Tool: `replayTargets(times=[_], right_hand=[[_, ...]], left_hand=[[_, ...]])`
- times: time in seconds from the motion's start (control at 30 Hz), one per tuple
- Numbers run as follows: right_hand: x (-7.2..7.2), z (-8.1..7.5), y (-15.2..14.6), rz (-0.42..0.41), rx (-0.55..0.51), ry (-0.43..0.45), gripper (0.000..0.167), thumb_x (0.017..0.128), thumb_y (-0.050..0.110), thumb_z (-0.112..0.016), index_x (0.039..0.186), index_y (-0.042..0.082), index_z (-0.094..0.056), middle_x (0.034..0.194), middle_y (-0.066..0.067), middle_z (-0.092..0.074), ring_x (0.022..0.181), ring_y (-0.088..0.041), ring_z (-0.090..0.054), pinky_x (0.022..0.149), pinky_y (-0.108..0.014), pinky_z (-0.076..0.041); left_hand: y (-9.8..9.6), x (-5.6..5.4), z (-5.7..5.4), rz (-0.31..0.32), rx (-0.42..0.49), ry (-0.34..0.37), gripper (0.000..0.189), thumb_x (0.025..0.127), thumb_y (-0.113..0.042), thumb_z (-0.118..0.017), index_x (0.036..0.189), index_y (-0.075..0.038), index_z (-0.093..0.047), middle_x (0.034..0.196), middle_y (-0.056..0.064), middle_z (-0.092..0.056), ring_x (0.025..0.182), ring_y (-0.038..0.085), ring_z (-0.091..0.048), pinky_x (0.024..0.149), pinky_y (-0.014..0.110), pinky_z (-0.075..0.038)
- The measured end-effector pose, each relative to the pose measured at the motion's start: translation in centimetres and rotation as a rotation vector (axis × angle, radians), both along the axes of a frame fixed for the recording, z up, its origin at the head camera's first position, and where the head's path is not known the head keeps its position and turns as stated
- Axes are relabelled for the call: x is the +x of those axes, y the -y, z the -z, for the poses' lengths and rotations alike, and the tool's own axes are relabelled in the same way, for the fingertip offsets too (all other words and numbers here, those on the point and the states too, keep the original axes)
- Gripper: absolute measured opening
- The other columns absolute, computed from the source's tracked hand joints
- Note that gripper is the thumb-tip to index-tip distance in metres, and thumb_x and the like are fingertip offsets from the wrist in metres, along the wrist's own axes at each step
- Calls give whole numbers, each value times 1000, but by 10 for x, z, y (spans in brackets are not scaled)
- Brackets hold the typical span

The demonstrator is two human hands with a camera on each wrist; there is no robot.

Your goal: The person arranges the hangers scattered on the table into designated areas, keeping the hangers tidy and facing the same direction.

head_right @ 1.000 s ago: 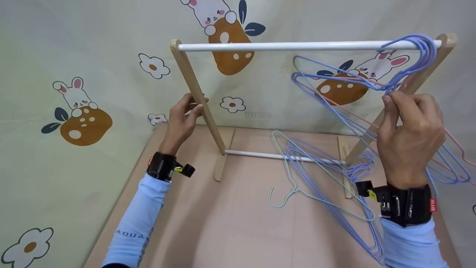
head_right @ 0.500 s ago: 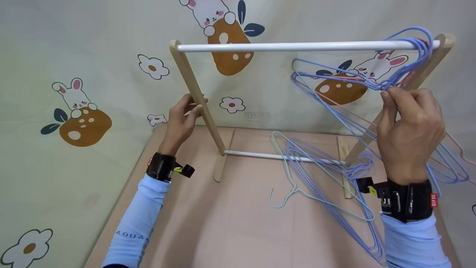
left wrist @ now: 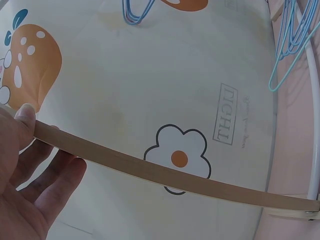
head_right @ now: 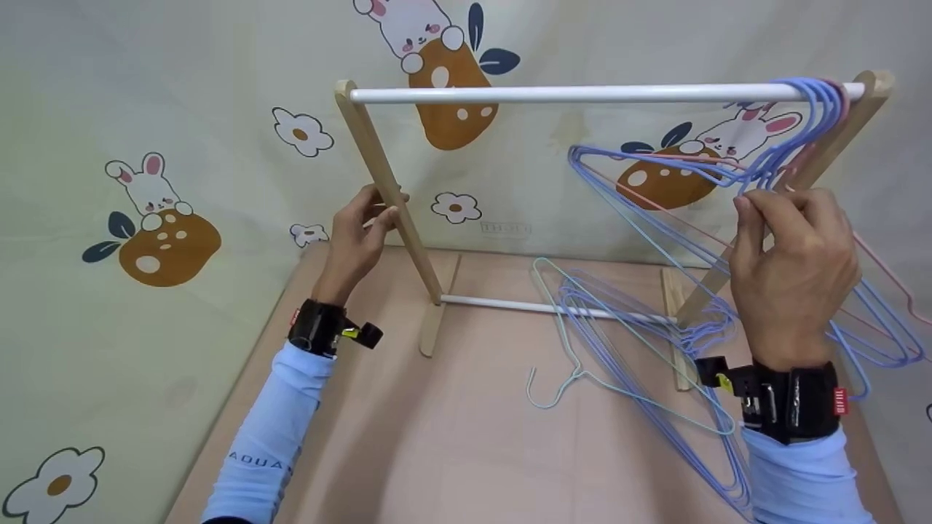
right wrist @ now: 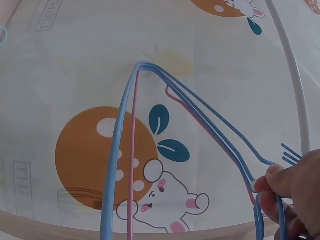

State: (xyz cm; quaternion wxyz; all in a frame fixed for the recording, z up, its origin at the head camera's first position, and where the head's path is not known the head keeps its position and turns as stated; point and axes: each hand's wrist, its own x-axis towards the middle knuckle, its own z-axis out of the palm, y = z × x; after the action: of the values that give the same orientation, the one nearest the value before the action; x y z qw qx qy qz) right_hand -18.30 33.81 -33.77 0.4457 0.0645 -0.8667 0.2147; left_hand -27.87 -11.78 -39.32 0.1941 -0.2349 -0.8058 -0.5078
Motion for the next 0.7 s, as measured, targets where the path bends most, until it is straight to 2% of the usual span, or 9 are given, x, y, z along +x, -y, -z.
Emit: replayTargets(times=[0.17, 0.23, 0.3, 0.4, 0.53, 0.7], right_hand=[[2, 4, 2, 9, -49, 10, 35, 109, 15, -48, 118, -16, -62, 123, -33, -54, 124, -45, -50, 112, -41, -37], [4, 8, 2, 30, -54, 15, 35, 110, 16, -48, 121, -14, -62, 126, -33, -54, 117, -43, -53, 106, -31, -37], [5, 12, 2, 50, -52, 13, 35, 110, 17, -46, 123, -11, -61, 127, -31, -54, 105, -43, -54, 94, -21, -34], [7, 16, 1, 57, -40, 4, 35, 111, 18, -45, 125, -9, -61, 128, -30, -53, 92, -44, -48, 80, -16, -24], [10, 19, 1, 34, -50, -8, 33, 111, 17, -44, 127, -6, -61, 129, -27, -54, 96, -44, -52, 81, -12, -27], [16, 25, 9, 4, -42, 28, 31, 110, 15, -45, 123, -8, -62, 117, -28, -57, 99, -43, -54, 84, -14, -32]], left_hand=[[0, 0, 1, 4, 2, 1, 33, 105, -11, -58, 135, 4, -57, 117, 13, -67, 105, 21, -67, 85, 27, -58], [0, 0, 2, 6, 4, 6, 33, 105, -10, -58, 135, 4, -57, 117, 14, -67, 105, 21, -67, 85, 27, -58], [0, 0, 2, 8, 5, 9, 33, 105, -10, -58, 135, 4, -57, 118, 14, -67, 106, 22, -67, 85, 27, -58], [-1, 0, 1, 8, 5, 17, 33, 105, -10, -57, 135, 3, -57, 119, 14, -67, 107, 23, -66, 86, 27, -58], [0, 1, 0, 0, 2, 27, 32, 105, -10, -57, 135, 3, -57, 119, 13, -67, 107, 22, -66, 87, 27, -58], [0, 2, -1, 3, 14, 27, 33, 105, -10, -57, 136, 3, -57, 119, 14, -67, 106, 22, -66, 86, 27, -58]])
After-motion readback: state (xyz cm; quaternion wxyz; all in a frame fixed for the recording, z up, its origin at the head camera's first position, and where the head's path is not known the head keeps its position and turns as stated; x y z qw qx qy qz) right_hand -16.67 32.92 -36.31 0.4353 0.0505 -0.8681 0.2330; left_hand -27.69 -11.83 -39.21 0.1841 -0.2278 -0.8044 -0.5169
